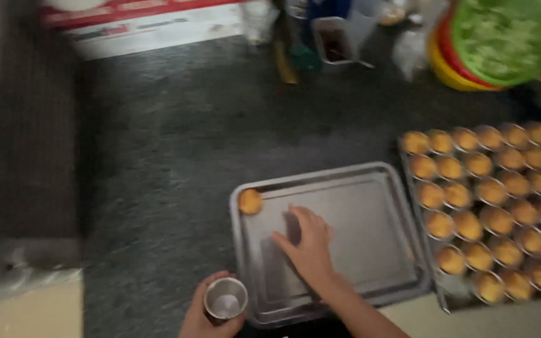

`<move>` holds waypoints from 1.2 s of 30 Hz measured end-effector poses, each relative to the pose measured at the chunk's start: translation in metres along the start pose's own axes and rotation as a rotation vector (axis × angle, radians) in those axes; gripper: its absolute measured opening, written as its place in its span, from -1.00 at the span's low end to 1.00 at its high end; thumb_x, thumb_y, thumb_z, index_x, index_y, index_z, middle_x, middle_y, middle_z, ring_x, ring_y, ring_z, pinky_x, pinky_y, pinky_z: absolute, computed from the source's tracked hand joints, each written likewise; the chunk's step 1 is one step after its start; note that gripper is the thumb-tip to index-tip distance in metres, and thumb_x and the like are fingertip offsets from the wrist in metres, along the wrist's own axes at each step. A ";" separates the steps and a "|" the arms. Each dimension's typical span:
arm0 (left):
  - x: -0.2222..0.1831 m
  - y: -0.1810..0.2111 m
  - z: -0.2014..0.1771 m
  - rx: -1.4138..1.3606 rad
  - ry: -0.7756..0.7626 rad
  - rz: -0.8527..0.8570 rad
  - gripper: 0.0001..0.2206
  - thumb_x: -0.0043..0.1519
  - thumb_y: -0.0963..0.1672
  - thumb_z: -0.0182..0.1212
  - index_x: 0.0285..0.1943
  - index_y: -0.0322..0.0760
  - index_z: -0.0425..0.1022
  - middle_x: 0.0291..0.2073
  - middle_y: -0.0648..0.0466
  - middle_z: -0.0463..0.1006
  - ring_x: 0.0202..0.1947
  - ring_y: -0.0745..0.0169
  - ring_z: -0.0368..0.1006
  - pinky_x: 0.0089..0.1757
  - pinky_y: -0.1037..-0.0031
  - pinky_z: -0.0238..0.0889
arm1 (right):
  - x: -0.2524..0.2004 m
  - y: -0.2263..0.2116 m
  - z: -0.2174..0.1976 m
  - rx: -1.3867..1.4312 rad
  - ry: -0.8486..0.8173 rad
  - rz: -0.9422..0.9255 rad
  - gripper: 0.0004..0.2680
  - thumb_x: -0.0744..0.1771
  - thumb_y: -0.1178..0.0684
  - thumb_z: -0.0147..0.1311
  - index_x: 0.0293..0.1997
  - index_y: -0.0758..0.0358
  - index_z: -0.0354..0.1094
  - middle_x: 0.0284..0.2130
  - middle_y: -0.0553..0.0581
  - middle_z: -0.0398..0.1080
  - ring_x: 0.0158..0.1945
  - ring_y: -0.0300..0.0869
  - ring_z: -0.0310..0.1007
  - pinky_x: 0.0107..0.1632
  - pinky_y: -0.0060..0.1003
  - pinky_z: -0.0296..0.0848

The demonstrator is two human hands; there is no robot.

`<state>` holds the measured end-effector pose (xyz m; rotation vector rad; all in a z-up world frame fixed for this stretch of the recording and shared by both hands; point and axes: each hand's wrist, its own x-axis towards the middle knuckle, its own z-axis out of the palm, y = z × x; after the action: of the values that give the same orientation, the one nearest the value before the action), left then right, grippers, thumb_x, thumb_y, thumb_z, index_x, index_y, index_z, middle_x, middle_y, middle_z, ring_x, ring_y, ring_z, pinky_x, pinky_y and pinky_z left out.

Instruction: Wiping a metal tray and then transferring small baked tarts from a large baking sheet into the tray one by one.

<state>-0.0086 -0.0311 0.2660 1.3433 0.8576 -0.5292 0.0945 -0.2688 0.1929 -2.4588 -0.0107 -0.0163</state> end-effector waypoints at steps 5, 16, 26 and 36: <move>0.022 -0.035 0.068 0.142 -0.173 0.298 -0.22 -0.11 -0.28 0.68 0.36 -0.15 0.46 0.00 0.07 0.72 -0.03 0.32 0.61 0.04 0.57 0.34 | -0.068 0.087 -0.100 -0.091 0.288 -0.059 -0.73 0.25 -0.13 0.30 0.00 0.02 0.50 -0.04 0.00 0.55 0.02 -0.07 0.54 0.12 -0.10 0.40; -0.048 0.015 0.226 0.473 -0.335 0.249 -0.38 -0.12 -0.14 0.73 0.20 -0.01 0.65 0.04 0.24 0.77 0.12 0.40 0.64 0.09 0.50 0.39 | -0.115 0.245 -0.208 -0.598 0.170 0.356 -0.39 0.26 -0.51 0.06 0.46 -0.16 0.23 0.30 0.15 0.24 0.26 0.24 0.25 0.17 0.31 0.24; -0.042 0.002 0.260 0.642 -0.409 0.363 -0.38 -0.09 -0.11 0.70 0.21 0.08 0.57 0.02 0.27 0.70 0.11 0.38 0.57 0.10 0.53 0.31 | -0.100 0.270 -0.207 -0.595 -0.052 0.330 -0.44 0.19 -0.37 0.22 0.32 -0.19 0.25 0.26 -0.05 0.25 0.32 0.02 0.15 0.25 0.16 0.15; -0.023 0.002 0.263 0.769 -0.452 0.446 -0.34 -0.03 -0.08 0.61 0.31 0.09 0.45 0.19 0.28 0.65 0.22 0.38 0.53 0.14 0.50 0.30 | -0.082 0.199 -0.254 -0.317 -0.045 0.615 -0.58 0.08 -0.24 0.46 -0.07 0.00 0.51 -0.08 0.08 0.43 0.13 0.07 0.40 0.20 0.16 0.32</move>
<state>0.0398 -0.2900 0.2856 1.9348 -0.0594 -0.8041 0.0121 -0.5839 0.2635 -2.6695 0.7780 0.3268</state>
